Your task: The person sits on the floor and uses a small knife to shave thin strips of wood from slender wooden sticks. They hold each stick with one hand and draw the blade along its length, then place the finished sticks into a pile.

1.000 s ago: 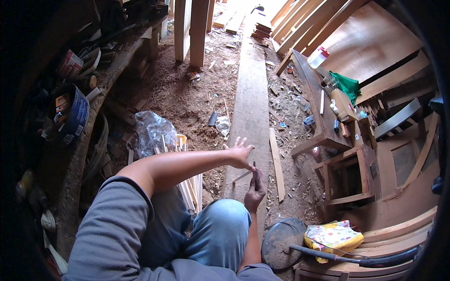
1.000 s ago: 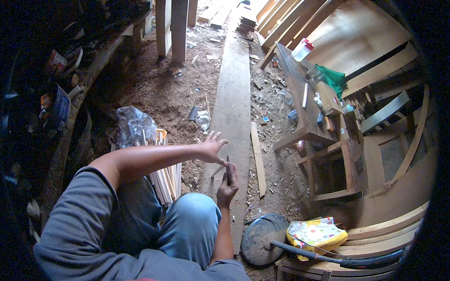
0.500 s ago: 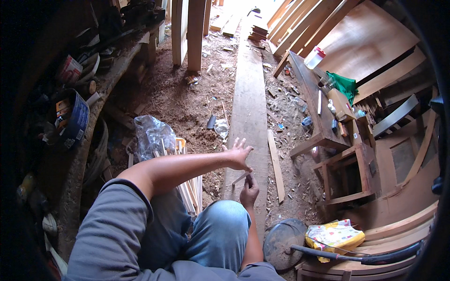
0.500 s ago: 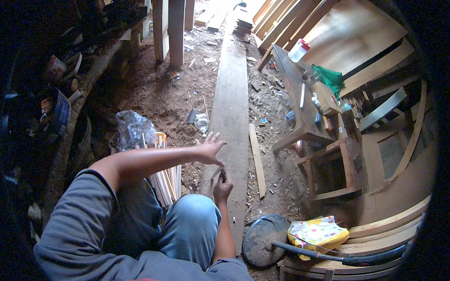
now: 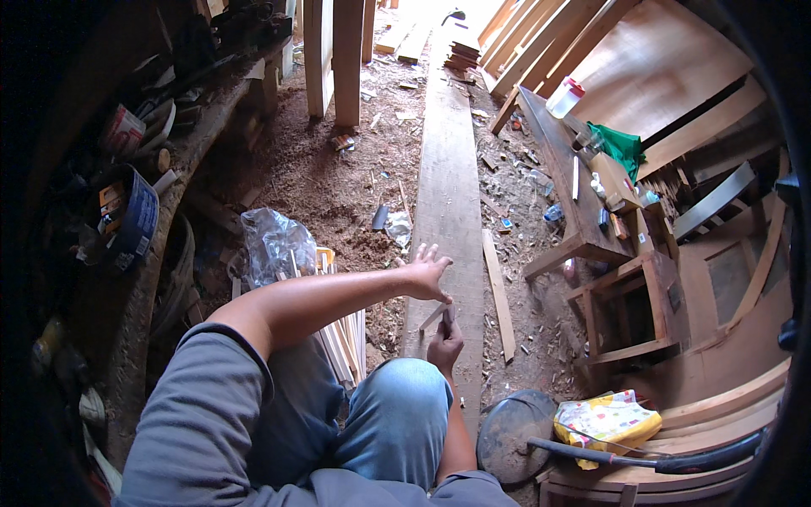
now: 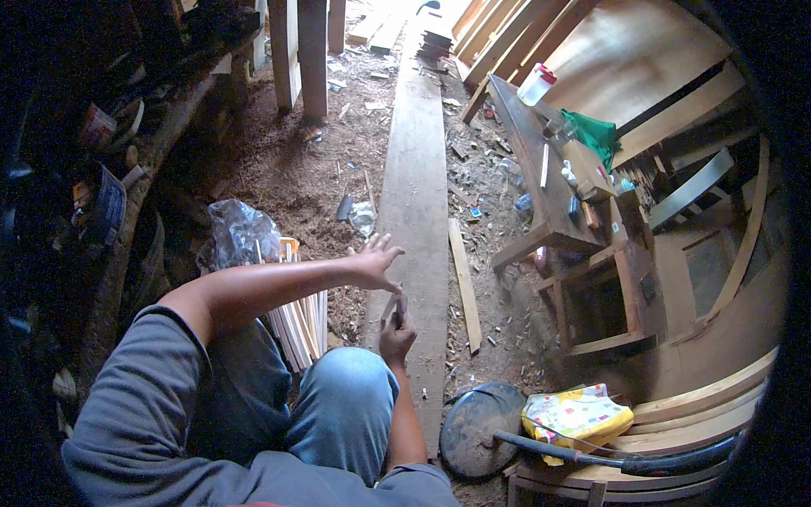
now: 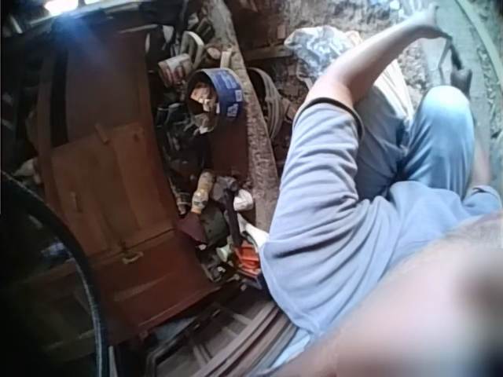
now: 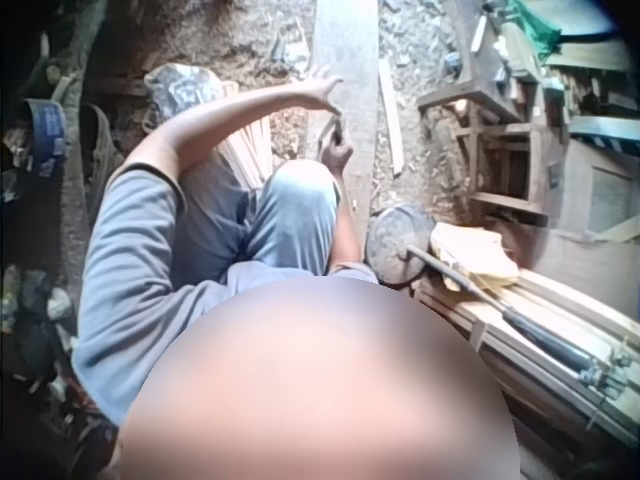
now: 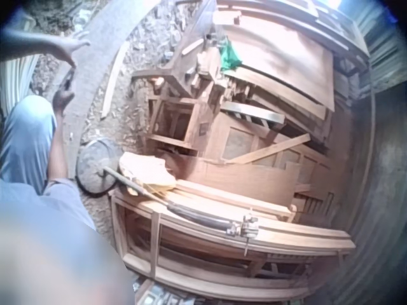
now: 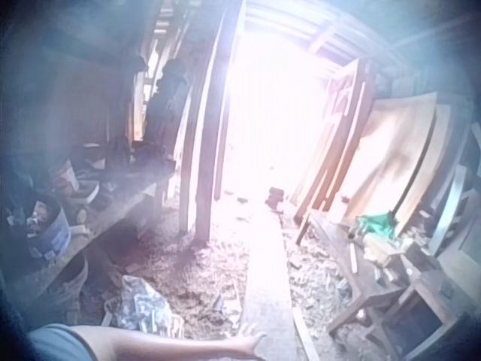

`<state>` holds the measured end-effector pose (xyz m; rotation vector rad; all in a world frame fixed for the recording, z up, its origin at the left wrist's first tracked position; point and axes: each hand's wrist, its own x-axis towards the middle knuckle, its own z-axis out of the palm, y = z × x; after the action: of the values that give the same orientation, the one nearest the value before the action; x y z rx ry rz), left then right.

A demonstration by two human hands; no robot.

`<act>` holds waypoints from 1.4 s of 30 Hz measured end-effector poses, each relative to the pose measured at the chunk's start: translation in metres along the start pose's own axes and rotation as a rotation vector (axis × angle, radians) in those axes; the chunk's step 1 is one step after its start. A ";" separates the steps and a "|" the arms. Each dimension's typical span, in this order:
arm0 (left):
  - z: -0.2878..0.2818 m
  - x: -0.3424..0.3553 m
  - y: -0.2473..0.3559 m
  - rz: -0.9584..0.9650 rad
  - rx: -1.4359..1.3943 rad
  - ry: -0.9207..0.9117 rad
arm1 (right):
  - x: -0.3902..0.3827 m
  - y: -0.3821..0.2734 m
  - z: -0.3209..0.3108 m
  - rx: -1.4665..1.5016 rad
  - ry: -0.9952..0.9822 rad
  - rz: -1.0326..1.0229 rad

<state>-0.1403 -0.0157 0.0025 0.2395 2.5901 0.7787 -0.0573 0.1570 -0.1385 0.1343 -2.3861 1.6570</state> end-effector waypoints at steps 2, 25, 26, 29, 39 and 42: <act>0.001 0.000 0.000 -0.005 0.003 0.002 | -0.004 0.004 0.000 -0.058 -0.044 0.055; 0.010 0.002 -0.006 0.124 -0.076 -0.039 | 0.019 0.036 -0.004 -0.211 -0.171 0.074; 0.009 0.002 -0.005 0.126 -0.072 -0.030 | 0.019 0.034 -0.004 -0.200 -0.171 0.084; 0.006 -0.001 -0.001 0.108 -0.042 -0.032 | 0.018 0.028 -0.005 -0.197 -0.158 0.126; 0.005 -0.009 0.007 0.074 0.002 -0.046 | 0.018 0.032 -0.002 -0.165 -0.097 -0.002; 0.008 -0.007 0.006 0.093 -0.022 -0.065 | 0.020 0.027 -0.004 -0.290 -0.179 0.083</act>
<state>-0.1305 -0.0084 0.0022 0.3748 2.5228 0.8169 -0.0818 0.1715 -0.1567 0.1397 -2.7712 1.3616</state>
